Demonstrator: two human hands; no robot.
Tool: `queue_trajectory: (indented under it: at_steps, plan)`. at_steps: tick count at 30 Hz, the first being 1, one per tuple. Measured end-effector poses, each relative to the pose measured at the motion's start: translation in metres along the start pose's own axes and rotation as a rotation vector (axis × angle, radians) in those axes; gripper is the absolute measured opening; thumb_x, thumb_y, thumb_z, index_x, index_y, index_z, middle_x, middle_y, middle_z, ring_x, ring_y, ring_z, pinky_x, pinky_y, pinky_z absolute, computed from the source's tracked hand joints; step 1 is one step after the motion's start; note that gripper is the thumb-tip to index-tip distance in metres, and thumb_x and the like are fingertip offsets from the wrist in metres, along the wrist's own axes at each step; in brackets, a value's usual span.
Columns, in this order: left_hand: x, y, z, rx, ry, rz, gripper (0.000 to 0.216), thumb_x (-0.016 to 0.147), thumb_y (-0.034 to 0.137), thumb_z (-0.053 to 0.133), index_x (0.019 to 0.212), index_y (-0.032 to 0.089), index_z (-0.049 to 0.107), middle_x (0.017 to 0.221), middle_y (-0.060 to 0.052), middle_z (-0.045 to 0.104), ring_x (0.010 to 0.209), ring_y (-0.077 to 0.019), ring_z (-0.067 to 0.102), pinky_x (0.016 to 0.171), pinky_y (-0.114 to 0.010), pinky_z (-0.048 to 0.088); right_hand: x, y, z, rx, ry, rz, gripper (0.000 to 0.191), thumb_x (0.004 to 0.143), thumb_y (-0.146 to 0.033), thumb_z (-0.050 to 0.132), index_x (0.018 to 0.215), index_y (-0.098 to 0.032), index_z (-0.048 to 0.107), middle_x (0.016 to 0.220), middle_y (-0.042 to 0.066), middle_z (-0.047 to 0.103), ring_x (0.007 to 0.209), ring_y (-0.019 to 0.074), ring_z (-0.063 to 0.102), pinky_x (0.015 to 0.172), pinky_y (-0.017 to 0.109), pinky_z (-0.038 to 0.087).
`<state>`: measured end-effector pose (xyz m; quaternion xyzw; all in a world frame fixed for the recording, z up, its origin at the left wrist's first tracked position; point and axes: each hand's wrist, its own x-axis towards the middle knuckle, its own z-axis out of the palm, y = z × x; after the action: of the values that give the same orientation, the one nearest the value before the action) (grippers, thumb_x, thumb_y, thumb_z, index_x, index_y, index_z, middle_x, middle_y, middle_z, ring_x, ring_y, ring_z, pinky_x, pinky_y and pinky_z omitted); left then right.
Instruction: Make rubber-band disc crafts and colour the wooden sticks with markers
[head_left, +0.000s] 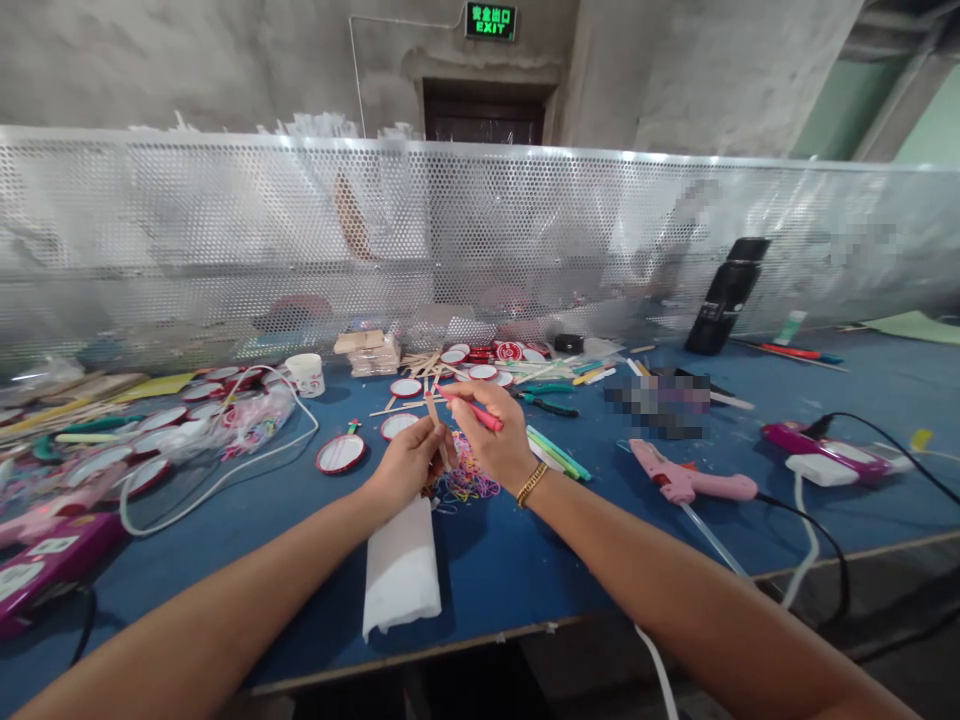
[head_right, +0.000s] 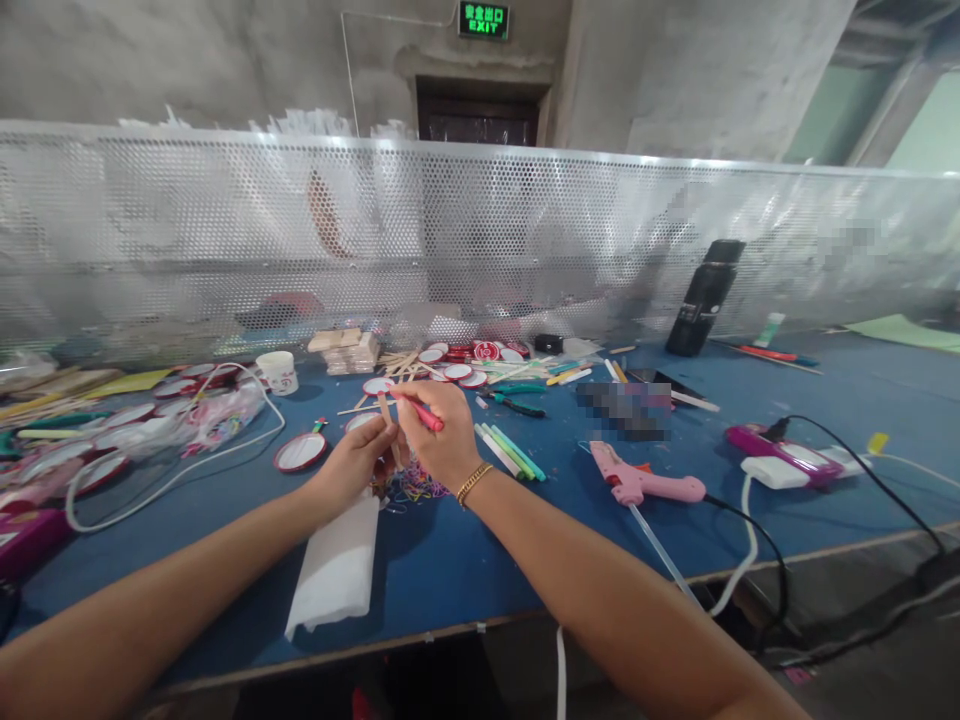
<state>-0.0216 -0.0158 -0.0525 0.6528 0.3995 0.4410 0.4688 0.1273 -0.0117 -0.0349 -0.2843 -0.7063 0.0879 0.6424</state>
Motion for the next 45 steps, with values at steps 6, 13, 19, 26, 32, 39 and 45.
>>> queue_trajectory:
  at_steps: [6,13,19,26,32,39,45]
  plan:
    - [0.0008,-0.0023,-0.0004,-0.016,-0.007,0.011,0.042,0.084,0.058,0.055,0.072,0.017,0.053,0.058,0.001,0.059,0.042,-0.0074,0.045,0.039,-0.02,0.032,-0.0032,0.0009,0.001,-0.035,0.029,0.052,0.014,0.083,-0.017,0.059,0.094,-0.023,0.065,0.087,0.002,0.07,0.085,0.0187,0.063,0.083,0.036,0.048]
    - [-0.0002,-0.0001,-0.0004,0.01,-0.003,-0.008,0.044,0.083,0.06,0.055,0.073,0.018,0.052,0.059,0.001,0.058,0.04,-0.0075,0.044,0.036,-0.02,0.03,-0.0044,0.004,0.003,-0.055,0.036,0.055,0.007,0.083,-0.02,0.058,0.076,-0.021,0.057,0.075,0.0,0.062,0.075,0.0158,0.058,0.074,0.031,0.045]
    - [-0.0003,0.0012,0.001,0.014,0.01,-0.004,0.045,0.081,0.061,0.056,0.073,0.018,0.052,0.057,0.002,0.057,0.04,-0.0075,0.043,0.036,-0.02,0.03,-0.0042,0.0025,0.0027,-0.062,0.03,0.034,0.008,0.082,-0.019,0.059,0.075,-0.021,0.056,0.073,-0.001,0.061,0.072,0.0151,0.055,0.07,0.029,0.043]
    - [0.0003,0.001,0.0001,0.018,0.012,-0.005,0.043,0.083,0.059,0.055,0.072,0.017,0.053,0.058,0.001,0.058,0.042,-0.0076,0.045,0.038,-0.02,0.032,-0.0028,0.0042,0.0028,-0.074,0.042,0.072,0.008,0.082,-0.019,0.059,0.075,-0.021,0.057,0.073,-0.001,0.062,0.073,0.0154,0.055,0.071,0.03,0.043]
    - [0.0006,-0.001,-0.0007,0.021,0.009,0.008,0.044,0.084,0.059,0.053,0.073,0.017,0.053,0.059,0.001,0.058,0.042,-0.0075,0.045,0.039,-0.02,0.032,-0.0027,0.0023,0.0017,-0.052,0.058,0.073,0.007,0.083,-0.019,0.058,0.076,-0.021,0.057,0.074,0.0,0.062,0.074,0.0157,0.056,0.072,0.031,0.044]
    - [0.0011,-0.0014,-0.0005,0.036,0.015,0.004,0.046,0.082,0.062,0.055,0.071,0.017,0.052,0.057,0.001,0.056,0.041,-0.0077,0.043,0.038,-0.02,0.031,-0.0036,0.0012,0.0031,-0.063,0.025,0.04,0.008,0.081,-0.017,0.059,0.074,-0.021,0.056,0.072,-0.001,0.061,0.072,0.0151,0.055,0.071,0.03,0.042]
    - [0.0016,-0.0033,-0.0008,0.007,0.005,0.009,0.043,0.084,0.058,0.054,0.071,0.018,0.053,0.057,0.001,0.057,0.041,-0.0075,0.043,0.038,-0.02,0.031,-0.0028,0.003,0.0022,-0.076,0.049,0.079,0.007,0.082,-0.019,0.058,0.076,-0.021,0.057,0.074,-0.001,0.062,0.073,0.0156,0.056,0.072,0.03,0.043]
